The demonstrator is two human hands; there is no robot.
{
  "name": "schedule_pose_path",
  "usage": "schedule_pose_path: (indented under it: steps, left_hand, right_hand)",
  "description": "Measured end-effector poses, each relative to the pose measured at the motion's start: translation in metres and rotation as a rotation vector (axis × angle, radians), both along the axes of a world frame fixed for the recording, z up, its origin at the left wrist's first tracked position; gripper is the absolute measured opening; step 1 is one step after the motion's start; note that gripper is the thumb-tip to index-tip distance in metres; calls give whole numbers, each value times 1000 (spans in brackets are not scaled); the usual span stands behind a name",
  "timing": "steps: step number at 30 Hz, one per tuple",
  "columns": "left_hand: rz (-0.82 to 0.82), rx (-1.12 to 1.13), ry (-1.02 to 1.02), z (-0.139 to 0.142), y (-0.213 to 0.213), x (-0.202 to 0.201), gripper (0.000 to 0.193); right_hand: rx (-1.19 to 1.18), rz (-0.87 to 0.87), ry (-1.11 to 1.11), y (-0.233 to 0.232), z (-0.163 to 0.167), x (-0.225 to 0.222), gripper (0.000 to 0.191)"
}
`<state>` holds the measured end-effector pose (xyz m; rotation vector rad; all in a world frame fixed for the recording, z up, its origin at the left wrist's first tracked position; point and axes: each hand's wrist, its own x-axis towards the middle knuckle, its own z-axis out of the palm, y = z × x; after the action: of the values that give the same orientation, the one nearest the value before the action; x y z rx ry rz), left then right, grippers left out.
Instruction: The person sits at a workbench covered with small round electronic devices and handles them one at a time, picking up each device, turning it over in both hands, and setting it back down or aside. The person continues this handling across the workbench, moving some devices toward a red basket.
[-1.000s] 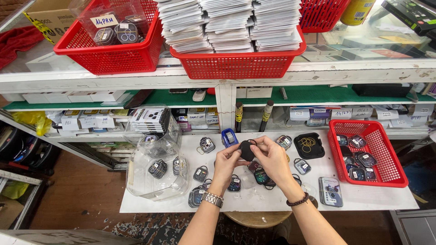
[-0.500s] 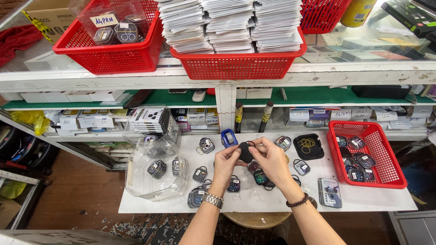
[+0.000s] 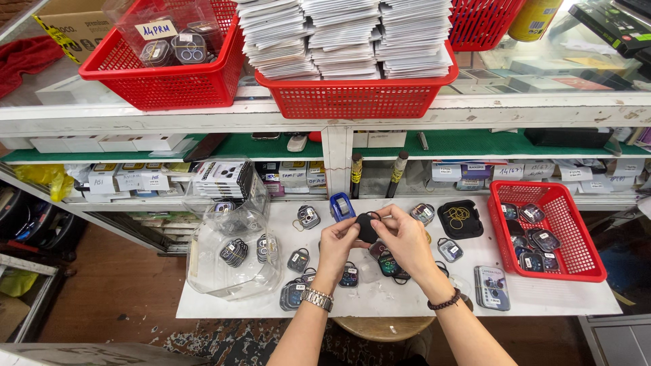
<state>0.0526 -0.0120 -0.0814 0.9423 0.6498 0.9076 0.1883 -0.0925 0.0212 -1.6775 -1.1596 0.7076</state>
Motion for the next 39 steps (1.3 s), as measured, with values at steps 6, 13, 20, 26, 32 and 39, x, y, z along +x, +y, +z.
schedule_pose_path:
  steps: [6,13,20,26,32,39]
  left_hand:
    - [-12,40,-22,-1,2,1,34]
    - [-73,43,-30,-1,0,1,32]
    - [-90,50,-44,3,6,-1,36]
    - [305,440,386,30,-19,4,22]
    - [469,747,585,43,-27,7,16]
    - [498,1117,778,41,-18,2,14]
  right_hand:
    - [-29,-26,-18,0,2,-1,18]
    - [19,-26,-26,2,-3,5,19]
    - [-26,-36,-18,3,-7,6,19]
    - [66,-125,-19,4,-8,-1,18]
    - [101,-121,-4,2,-3,-16,18]
    - [55,-144,-40,-4,-12,-14,17]
